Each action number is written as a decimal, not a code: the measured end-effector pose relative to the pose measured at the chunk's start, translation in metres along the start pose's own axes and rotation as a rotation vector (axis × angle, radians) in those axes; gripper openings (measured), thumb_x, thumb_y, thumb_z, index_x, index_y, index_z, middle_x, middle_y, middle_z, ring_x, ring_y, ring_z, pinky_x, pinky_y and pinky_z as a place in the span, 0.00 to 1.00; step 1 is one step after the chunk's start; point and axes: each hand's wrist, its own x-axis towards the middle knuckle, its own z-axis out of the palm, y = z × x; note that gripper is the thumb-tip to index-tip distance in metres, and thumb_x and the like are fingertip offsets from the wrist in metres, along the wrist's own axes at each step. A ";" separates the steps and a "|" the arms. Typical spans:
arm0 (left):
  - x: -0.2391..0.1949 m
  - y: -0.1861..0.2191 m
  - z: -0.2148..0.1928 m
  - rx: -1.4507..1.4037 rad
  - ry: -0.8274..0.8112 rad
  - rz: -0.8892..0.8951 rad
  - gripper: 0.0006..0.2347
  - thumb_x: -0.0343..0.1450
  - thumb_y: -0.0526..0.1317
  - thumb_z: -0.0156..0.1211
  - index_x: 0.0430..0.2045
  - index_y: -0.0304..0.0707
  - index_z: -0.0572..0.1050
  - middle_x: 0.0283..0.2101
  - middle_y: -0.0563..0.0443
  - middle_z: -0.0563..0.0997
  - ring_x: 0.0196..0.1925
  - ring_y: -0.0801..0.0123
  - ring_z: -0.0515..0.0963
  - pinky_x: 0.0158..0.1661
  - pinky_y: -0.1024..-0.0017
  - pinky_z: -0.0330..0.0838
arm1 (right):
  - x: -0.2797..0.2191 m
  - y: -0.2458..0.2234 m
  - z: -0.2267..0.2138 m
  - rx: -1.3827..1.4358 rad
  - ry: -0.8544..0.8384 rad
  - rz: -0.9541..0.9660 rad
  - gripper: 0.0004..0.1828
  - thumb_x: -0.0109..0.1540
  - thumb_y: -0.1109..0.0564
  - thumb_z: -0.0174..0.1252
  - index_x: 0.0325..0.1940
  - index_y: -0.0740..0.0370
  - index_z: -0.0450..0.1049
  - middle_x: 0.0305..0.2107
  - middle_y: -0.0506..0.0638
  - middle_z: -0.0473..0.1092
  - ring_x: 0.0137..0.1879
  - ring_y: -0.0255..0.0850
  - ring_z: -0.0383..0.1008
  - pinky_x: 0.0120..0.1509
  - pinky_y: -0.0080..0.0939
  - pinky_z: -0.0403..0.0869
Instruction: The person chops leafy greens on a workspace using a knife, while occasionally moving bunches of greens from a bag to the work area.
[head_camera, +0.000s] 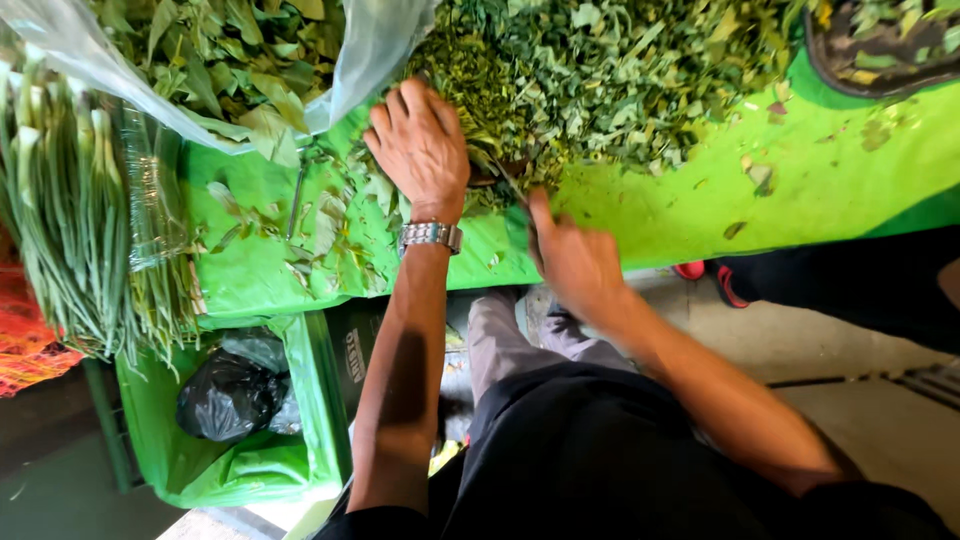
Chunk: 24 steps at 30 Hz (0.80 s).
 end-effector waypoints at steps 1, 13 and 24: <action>0.002 0.001 -0.001 0.002 -0.003 -0.008 0.05 0.75 0.41 0.53 0.35 0.40 0.72 0.39 0.46 0.78 0.43 0.52 0.74 0.44 0.53 0.65 | -0.011 0.002 -0.002 -0.006 0.018 -0.002 0.24 0.66 0.51 0.54 0.65 0.57 0.60 0.25 0.61 0.75 0.23 0.59 0.75 0.26 0.59 0.72; 0.000 0.003 -0.008 -0.025 0.024 0.003 0.06 0.75 0.41 0.51 0.35 0.40 0.71 0.38 0.47 0.78 0.43 0.52 0.74 0.44 0.54 0.65 | 0.012 -0.010 -0.027 0.170 0.208 -0.068 0.22 0.69 0.52 0.51 0.65 0.63 0.59 0.28 0.60 0.76 0.23 0.56 0.75 0.25 0.57 0.71; -0.001 -0.002 0.003 0.019 -0.003 0.011 0.06 0.75 0.41 0.52 0.32 0.40 0.69 0.37 0.46 0.76 0.42 0.52 0.73 0.43 0.54 0.65 | -0.009 -0.006 0.002 0.013 -0.047 0.070 0.24 0.69 0.51 0.52 0.67 0.59 0.59 0.24 0.61 0.74 0.23 0.58 0.76 0.25 0.59 0.73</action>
